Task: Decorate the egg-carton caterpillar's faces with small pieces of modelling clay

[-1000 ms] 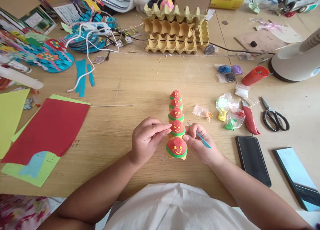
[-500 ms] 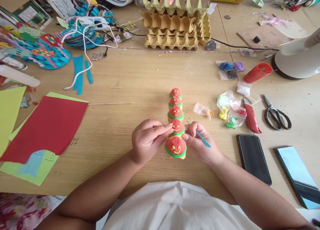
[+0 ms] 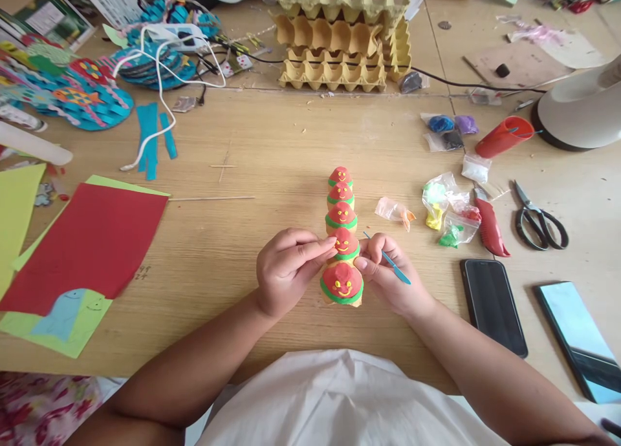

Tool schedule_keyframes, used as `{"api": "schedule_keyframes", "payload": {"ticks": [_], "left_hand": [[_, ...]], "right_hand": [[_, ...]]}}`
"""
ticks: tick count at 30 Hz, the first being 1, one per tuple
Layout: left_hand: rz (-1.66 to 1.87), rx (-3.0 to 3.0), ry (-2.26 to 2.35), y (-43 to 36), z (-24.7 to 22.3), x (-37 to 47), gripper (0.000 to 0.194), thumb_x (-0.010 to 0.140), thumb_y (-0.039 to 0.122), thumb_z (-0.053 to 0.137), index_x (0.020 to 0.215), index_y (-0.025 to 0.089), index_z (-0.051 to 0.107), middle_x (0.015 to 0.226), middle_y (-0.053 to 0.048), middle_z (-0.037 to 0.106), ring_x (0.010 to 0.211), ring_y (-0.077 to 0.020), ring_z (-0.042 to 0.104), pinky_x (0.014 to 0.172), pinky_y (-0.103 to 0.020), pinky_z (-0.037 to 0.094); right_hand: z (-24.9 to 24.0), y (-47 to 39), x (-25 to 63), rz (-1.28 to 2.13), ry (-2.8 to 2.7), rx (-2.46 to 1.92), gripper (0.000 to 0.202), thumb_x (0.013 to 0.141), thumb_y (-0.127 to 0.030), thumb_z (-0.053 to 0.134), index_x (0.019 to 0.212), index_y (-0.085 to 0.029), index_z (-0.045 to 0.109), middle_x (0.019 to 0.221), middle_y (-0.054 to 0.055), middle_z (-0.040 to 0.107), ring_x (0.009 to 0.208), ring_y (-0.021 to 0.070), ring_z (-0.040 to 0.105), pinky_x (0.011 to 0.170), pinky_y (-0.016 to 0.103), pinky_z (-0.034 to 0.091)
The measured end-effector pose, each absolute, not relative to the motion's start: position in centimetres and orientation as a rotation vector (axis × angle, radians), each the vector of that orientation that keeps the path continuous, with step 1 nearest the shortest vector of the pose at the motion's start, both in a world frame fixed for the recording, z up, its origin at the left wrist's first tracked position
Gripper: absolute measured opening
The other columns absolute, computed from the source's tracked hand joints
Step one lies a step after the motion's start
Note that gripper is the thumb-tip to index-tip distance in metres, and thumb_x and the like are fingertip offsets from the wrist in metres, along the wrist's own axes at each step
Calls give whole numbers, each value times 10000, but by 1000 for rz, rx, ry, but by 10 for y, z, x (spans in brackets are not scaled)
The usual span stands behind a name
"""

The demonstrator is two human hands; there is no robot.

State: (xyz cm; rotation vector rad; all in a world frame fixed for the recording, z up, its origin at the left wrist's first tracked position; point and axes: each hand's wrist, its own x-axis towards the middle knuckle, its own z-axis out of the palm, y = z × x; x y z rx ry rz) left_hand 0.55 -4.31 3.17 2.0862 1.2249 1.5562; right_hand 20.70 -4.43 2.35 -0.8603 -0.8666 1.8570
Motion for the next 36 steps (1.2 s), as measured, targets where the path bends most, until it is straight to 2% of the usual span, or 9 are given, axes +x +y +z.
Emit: {"api": "schedule_keyframes", "payload": {"ticks": [3,6,9,16,27,36], "left_hand": [[1528,1964,1195,-41,32,6,174,901,156,754,1024,275,787,887,-3,690,751,-108,667,632,-226,540],[1493,1795,1175,-39,31,6,112,875,192,791,970,247,772,873,-7,642,676,-91,580,555,-221,471],[1479,1653,1147,-38,31,6,149,849,214,819,972,232,737,852,-2,613,658,-92,523,563,-231,448],[1429,1649,1159,-38,34,5,106,857,218,810,839,216,706,800,0,601,675,-111,535,577,-259,433],[1382,1687,1131,-41,34,3,70,880,160,776,890,222,745,825,-4,603,695,-109,543,597,-259,435],[1279,1467,1087,-41,38,3,61,863,214,804,881,227,747,827,2,601,707,-104,511,626,-243,413]], "right_hand": [[24,-44,207,1851,-866,-869,404,823,-316,854,735,-236,468,868,-2,649,763,155,552,646,291,445],[23,-44,207,1855,-862,-862,397,825,-306,853,736,-236,473,867,-3,652,752,151,551,636,288,439],[23,-45,208,1880,-843,-855,380,831,-289,848,741,-235,483,882,-4,656,747,150,559,633,291,444],[23,-45,209,1888,-829,-847,381,831,-276,850,734,-231,484,877,-8,662,726,142,556,618,285,441],[21,-44,209,1900,-822,-803,350,852,-236,828,745,-225,495,897,-14,669,774,136,582,659,277,465],[20,-45,209,1898,-840,-788,342,862,-223,819,751,-220,496,911,-12,677,780,134,602,685,285,472]]}}
